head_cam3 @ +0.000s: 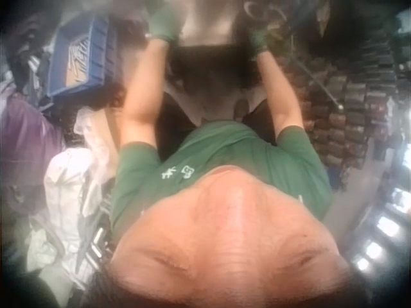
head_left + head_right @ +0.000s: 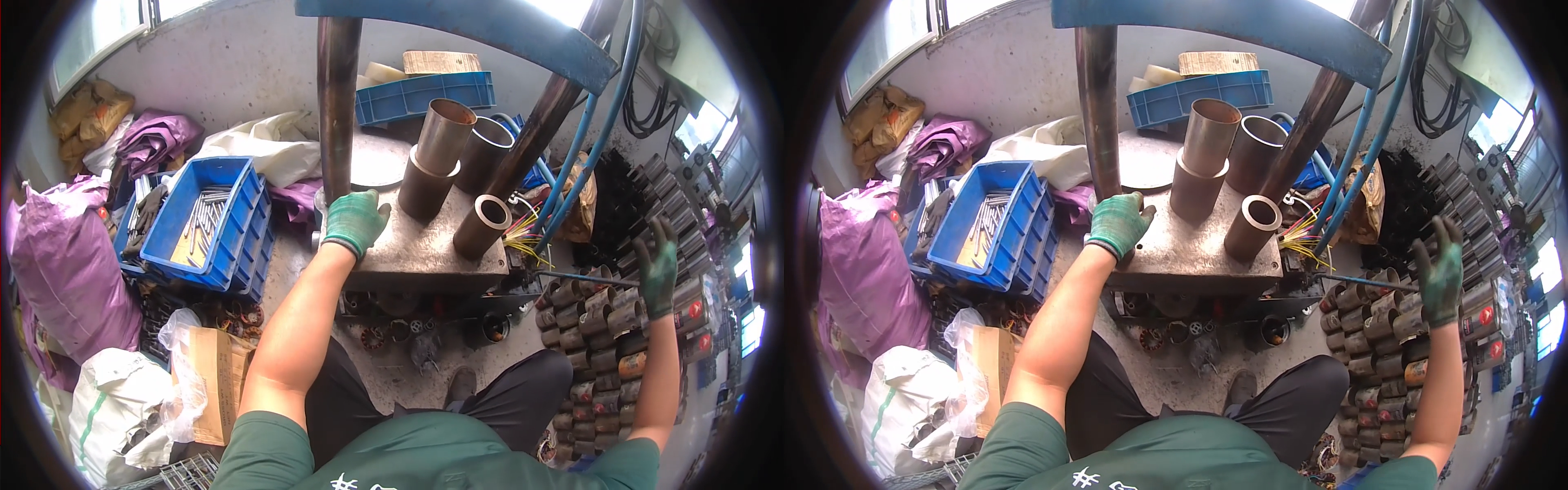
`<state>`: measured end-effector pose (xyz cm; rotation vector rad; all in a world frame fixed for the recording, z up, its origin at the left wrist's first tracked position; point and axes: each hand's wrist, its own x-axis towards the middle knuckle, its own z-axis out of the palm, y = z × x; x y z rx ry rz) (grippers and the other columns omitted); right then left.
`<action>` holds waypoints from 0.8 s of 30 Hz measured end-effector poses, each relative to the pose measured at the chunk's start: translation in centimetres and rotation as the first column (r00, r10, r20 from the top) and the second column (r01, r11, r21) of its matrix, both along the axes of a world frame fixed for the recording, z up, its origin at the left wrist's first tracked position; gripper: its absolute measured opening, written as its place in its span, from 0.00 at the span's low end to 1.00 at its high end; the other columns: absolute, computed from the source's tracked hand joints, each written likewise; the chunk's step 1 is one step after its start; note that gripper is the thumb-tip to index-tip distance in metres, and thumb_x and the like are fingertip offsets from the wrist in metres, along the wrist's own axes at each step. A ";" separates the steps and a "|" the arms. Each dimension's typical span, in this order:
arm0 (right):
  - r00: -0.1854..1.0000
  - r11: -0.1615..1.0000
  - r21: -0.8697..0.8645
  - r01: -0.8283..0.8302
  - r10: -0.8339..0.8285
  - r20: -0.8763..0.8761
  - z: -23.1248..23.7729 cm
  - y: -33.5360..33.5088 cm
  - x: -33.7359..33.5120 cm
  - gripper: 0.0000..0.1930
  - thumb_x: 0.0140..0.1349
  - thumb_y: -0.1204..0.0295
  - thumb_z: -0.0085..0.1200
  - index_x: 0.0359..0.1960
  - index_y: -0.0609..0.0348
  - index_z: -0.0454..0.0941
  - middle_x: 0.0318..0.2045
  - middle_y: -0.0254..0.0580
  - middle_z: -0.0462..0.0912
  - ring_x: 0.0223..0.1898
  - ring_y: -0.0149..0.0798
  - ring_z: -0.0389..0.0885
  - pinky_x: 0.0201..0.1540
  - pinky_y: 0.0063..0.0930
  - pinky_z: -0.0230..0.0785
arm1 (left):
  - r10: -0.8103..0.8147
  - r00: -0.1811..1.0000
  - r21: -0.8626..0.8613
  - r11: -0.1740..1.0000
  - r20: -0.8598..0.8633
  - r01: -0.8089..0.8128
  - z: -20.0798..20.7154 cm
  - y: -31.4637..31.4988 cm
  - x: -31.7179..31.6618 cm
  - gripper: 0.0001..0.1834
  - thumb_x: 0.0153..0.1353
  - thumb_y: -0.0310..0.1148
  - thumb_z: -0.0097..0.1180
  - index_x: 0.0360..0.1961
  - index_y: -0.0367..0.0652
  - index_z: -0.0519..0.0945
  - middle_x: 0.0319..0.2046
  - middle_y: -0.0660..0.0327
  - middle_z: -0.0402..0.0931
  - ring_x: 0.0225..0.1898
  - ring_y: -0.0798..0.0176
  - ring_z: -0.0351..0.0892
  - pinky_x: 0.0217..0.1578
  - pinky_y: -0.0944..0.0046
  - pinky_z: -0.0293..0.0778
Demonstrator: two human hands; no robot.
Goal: The person places metal components into a pressing machine and operates a lever to press them together.
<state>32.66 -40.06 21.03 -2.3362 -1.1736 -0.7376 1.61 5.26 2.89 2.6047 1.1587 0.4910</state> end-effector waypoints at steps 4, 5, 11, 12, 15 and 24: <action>0.990 0.993 -0.105 -0.054 0.067 0.126 -3.8 -6.0 -4.6 0.41 0.71 0.43 0.57 0.75 0.61 0.68 0.63 0.58 0.79 0.63 0.55 0.80 0.68 0.44 0.70 | -0.040 0.999 -0.029 0.999 0.005 0.041 0.8 -0.5 0.7 0.22 0.70 0.50 0.58 0.43 0.40 0.87 0.35 0.45 0.88 0.43 0.44 0.89 0.50 0.45 0.82; 0.996 0.993 -0.107 -0.043 0.051 0.073 -5.2 -7.2 -6.0 0.40 0.71 0.44 0.59 0.74 0.62 0.68 0.61 0.55 0.81 0.62 0.56 0.80 0.70 0.47 0.68 | -0.048 0.999 -0.047 0.998 0.012 0.048 1.2 -0.7 0.7 0.21 0.70 0.50 0.58 0.43 0.40 0.87 0.36 0.44 0.88 0.43 0.44 0.89 0.50 0.45 0.82; 0.931 0.931 -0.041 -0.364 0.363 -0.027 -9.8 2.7 -15.5 0.41 0.61 0.62 0.70 0.74 0.62 0.67 0.65 0.52 0.76 0.64 0.53 0.78 0.66 0.45 0.73 | -0.057 0.980 0.033 0.998 0.191 0.052 -1.0 0.1 -0.9 0.13 0.70 0.40 0.58 0.44 0.43 0.86 0.37 0.46 0.87 0.43 0.41 0.87 0.49 0.44 0.81; 0.891 0.921 0.098 -0.377 0.390 -0.232 -11.6 4.6 -15.1 0.44 0.58 0.65 0.72 0.75 0.62 0.64 0.68 0.53 0.73 0.66 0.54 0.76 0.64 0.43 0.75 | -0.061 0.976 0.030 0.998 0.209 0.056 -1.3 0.0 -0.7 0.12 0.70 0.38 0.58 0.43 0.43 0.86 0.37 0.46 0.87 0.43 0.40 0.87 0.49 0.44 0.80; 0.678 0.909 0.343 -0.236 0.407 -0.613 -16.0 13.1 -11.9 0.53 0.55 0.69 0.75 0.79 0.65 0.53 0.73 0.58 0.66 0.71 0.57 0.71 0.65 0.43 0.77 | -0.075 0.972 0.026 0.997 0.225 0.071 -1.6 0.2 -0.2 0.12 0.71 0.39 0.57 0.43 0.44 0.86 0.37 0.46 0.87 0.43 0.39 0.87 0.48 0.43 0.80; 0.577 0.714 0.690 -0.120 0.616 -0.537 -27.3 25.5 -4.8 0.47 0.47 0.75 0.83 0.68 0.59 0.67 0.61 0.44 0.80 0.60 0.41 0.79 0.65 0.36 0.75 | -0.065 0.978 0.003 0.998 0.201 0.066 -0.9 -0.1 -0.7 0.17 0.73 0.45 0.57 0.44 0.41 0.86 0.38 0.44 0.87 0.44 0.40 0.87 0.50 0.44 0.80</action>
